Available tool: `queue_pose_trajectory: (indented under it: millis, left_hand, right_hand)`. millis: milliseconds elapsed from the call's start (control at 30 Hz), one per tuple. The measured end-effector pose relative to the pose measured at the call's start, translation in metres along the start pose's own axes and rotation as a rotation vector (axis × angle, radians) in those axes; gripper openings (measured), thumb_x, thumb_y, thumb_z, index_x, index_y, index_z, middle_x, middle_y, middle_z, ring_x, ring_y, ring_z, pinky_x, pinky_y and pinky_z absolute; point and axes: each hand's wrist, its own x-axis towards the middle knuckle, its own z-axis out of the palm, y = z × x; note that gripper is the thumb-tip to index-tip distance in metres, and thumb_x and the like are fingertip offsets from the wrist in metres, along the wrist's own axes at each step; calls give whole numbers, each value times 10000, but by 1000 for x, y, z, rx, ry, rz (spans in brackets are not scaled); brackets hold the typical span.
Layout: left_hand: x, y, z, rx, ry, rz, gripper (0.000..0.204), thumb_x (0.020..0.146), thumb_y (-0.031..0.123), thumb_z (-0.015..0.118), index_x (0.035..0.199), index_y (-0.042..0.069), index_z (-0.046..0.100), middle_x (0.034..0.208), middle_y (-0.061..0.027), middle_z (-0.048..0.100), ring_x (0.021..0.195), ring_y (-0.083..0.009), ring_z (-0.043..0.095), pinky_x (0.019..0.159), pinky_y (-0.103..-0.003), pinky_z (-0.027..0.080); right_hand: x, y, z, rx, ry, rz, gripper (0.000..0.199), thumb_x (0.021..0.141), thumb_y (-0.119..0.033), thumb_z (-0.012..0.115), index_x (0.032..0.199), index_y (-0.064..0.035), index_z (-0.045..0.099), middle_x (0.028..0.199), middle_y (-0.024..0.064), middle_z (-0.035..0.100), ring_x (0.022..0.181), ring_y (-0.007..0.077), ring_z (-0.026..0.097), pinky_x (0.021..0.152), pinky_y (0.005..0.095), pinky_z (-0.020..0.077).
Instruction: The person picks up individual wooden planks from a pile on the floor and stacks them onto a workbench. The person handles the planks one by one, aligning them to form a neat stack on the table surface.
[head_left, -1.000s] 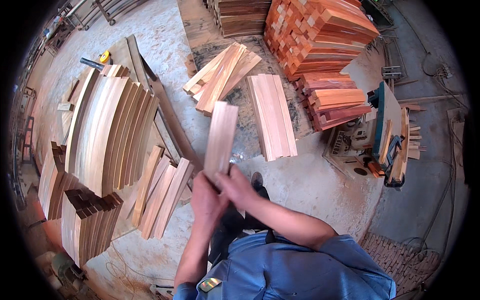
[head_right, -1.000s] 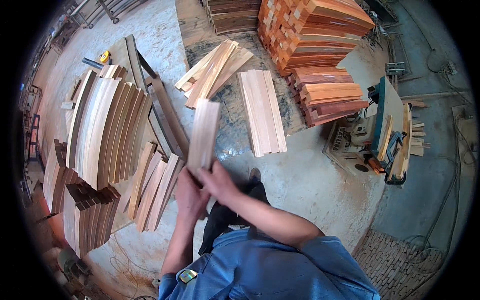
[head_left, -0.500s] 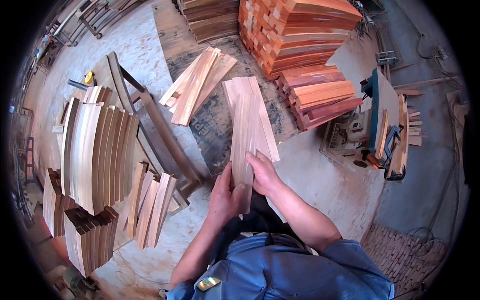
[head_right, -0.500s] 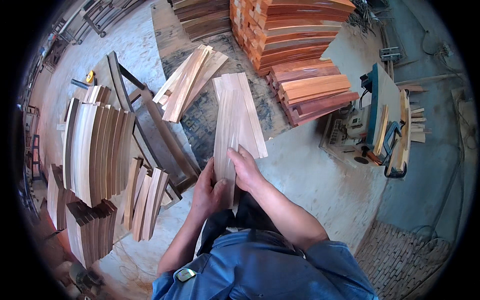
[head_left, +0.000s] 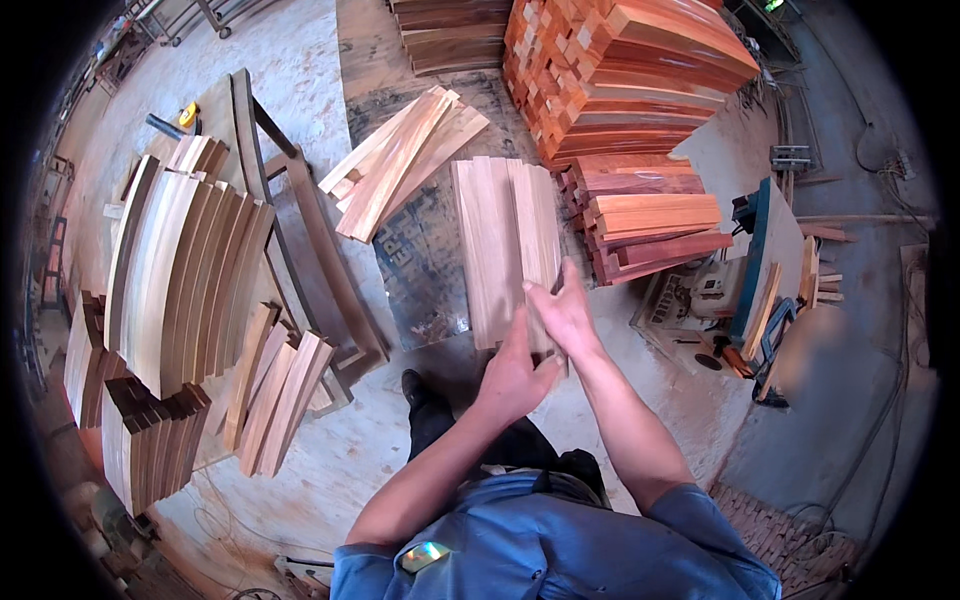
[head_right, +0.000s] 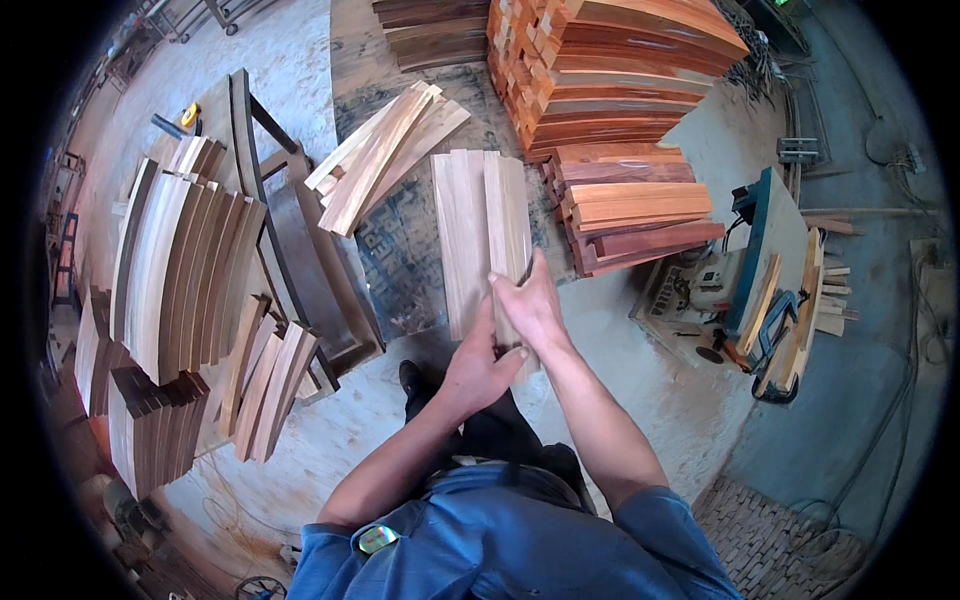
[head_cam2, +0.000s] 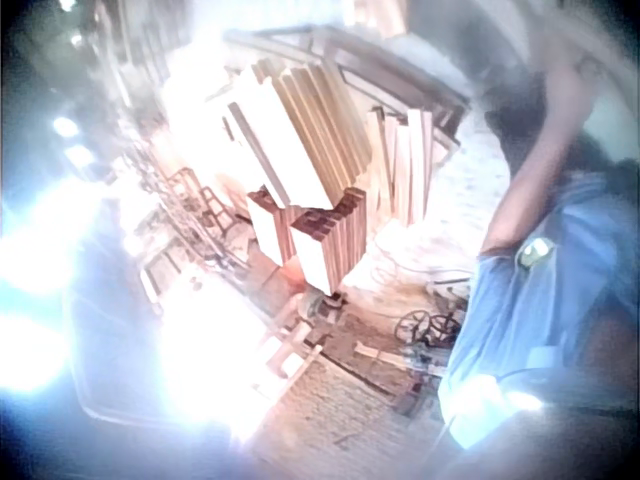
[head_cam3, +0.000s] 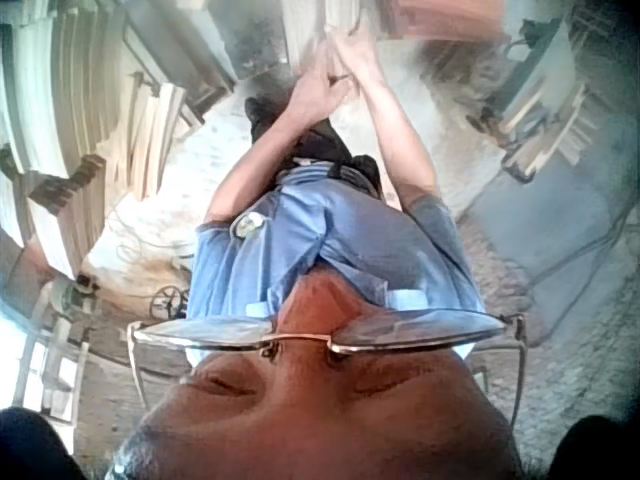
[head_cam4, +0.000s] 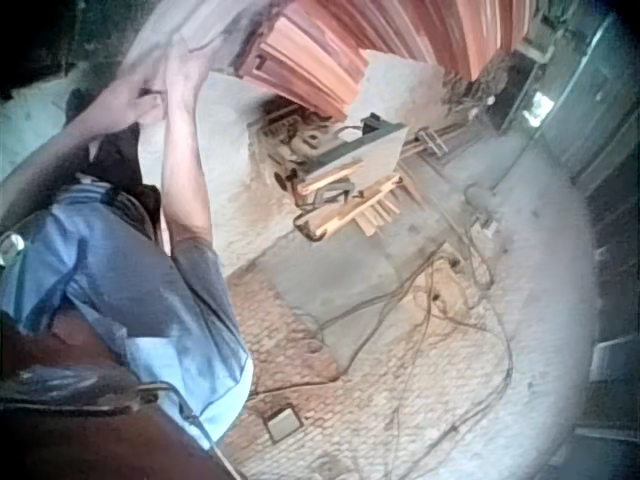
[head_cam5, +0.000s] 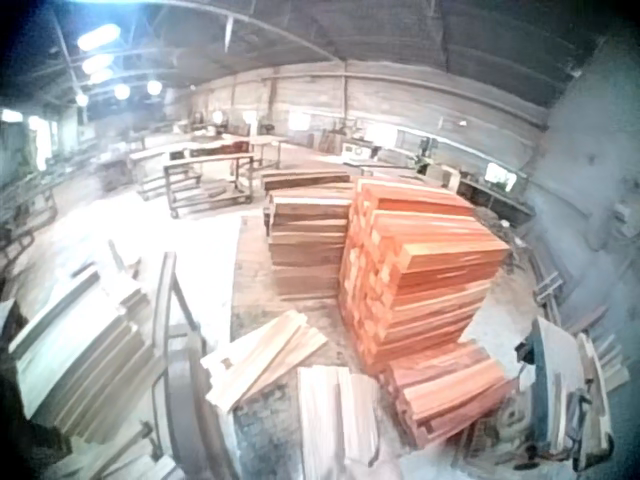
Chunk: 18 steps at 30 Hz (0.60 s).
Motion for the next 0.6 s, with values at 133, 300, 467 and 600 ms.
queue_pose_trajectory:
  millis: [133,300,467,600]
  left_hand:
    - [-27,-29,-28,-24,83,-53,733,889,187,695,1497,-15,339,1185,-216,638,983,-318,685,874,-378,548]
    - [-89,-75,-90,71,296,-137,564,925,120,649,1439,8,448,1067,-155,688,969,-252,685,857,-360,547]
    - [-149,-104,-139,263,543,-182,426,916,99,647,1319,-8,558,1013,-184,693,925,-305,696,838,-383,549]
    - [-194,-124,-179,499,655,-203,459,849,106,697,1281,17,572,1130,-205,657,1045,-382,636,884,-448,526]
  right_hand:
    - [16,-28,-5,-155,-82,33,827,838,-378,710,1432,86,369,1371,351,506,1286,430,516,1087,448,409]
    - [31,-43,23,-404,-113,118,807,868,-378,686,1457,73,368,1390,335,505,1300,417,516,1100,454,410]
    - [41,-14,35,-625,-26,-94,647,902,-423,645,1334,-1,413,1196,326,603,1112,465,610,974,518,480]
    - [32,-65,30,-707,-182,116,865,885,-521,626,1510,-23,294,1423,324,466,1301,446,499,1071,494,425]
